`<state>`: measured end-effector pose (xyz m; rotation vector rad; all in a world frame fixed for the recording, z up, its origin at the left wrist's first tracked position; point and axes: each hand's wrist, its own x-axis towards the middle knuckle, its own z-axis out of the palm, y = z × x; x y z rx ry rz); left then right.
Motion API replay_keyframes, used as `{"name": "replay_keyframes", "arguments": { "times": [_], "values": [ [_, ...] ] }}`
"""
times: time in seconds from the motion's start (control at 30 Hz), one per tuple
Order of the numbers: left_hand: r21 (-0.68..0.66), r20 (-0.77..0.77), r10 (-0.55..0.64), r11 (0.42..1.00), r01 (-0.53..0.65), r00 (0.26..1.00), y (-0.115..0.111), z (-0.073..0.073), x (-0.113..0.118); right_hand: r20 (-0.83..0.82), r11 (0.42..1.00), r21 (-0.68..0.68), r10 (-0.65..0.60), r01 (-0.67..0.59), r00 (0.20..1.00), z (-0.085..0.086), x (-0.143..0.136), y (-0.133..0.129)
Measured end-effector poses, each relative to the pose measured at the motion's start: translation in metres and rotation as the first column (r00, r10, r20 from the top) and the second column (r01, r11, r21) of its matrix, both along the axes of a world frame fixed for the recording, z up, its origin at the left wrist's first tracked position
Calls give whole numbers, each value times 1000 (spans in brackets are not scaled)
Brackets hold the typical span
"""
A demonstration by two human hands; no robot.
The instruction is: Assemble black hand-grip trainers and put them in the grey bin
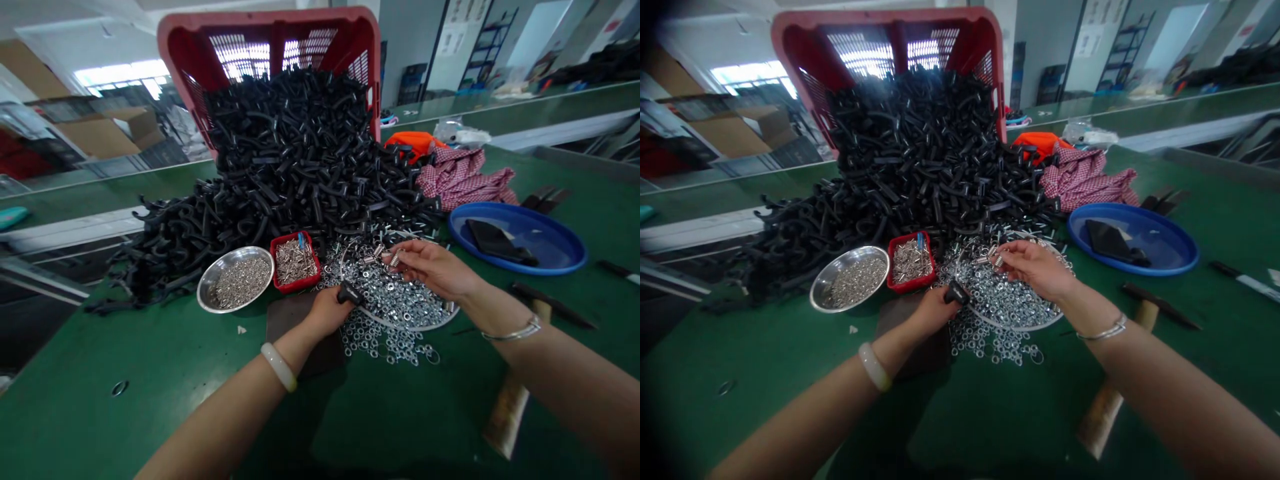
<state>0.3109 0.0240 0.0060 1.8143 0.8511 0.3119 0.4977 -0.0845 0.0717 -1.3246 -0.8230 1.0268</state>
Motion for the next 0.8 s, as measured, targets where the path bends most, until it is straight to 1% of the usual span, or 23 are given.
{"name": "replay_keyframes", "arguments": {
  "times": [0.03,0.1,0.13,0.17,0.2,0.27,0.3,0.33,0.37,0.43,0.5,0.53,0.57,0.63,0.7,0.73,0.77,0.8],
  "values": [
    [-74,13,25,997,-24,1000,-1,1,-2,9,999,15,-43,43,999,-2,-5,-6],
    [-229,35,96,970,-86,995,-3,2,-5,3,988,27,-151,151,988,-8,-12,-19],
    [-271,36,120,957,-106,992,-4,2,-5,-22,979,15,-203,204,979,-12,-15,-26],
    [-270,33,119,957,-106,992,-5,2,-4,-59,969,-12,-247,246,967,-16,-17,-32],
    [-226,29,88,971,-79,996,-5,2,-3,-102,960,-47,-281,277,954,-21,-19,-38],
    [-39,5,-18,999,19,1000,-6,1,2,-178,947,-108,-316,301,932,-28,-20,-47],
    [76,-19,-70,994,72,997,-6,2,5,-206,945,-127,-322,301,924,-30,-21,-51],
    [194,-53,-110,974,118,992,-6,3,8,-225,945,-135,-321,297,920,-32,-21,-54],
    [307,-96,-137,938,160,986,-6,5,11,-236,948,-132,-315,291,919,-32,-20,-57],
    [481,-198,-181,838,256,963,-6,12,16,-229,958,-108,-286,267,930,-33,-20,-60],
    [568,-302,-221,739,361,927,-8,19,19,-205,963,-85,-269,257,941,-33,-19,-62],
    [586,-340,-232,706,398,911,-9,23,20,-197,961,-77,-276,266,941,-34,-20,-62],
    [591,-368,-234,688,421,900,-10,25,22,-193,956,-72,-292,283,937,-34,-20,-62],
    [589,-389,-218,688,424,895,-11,27,24,-189,943,-66,-333,326,924,-35,-21,-59],
    [574,-359,-213,717,395,909,-11,26,27,-178,934,-54,-356,352,917,-35,-24,-56],
    [562,-320,-208,744,362,924,-12,25,27,-171,933,-47,-359,356,918,-34,-26,-55],
    [537,-263,-199,783,314,944,-12,24,27,-166,934,-39,-355,354,920,-33,-28,-53],
    [482,-187,-177,841,247,966,-13,24,26,-160,937,-33,-348,348,924,-32,-31,-51]
  ]
}}
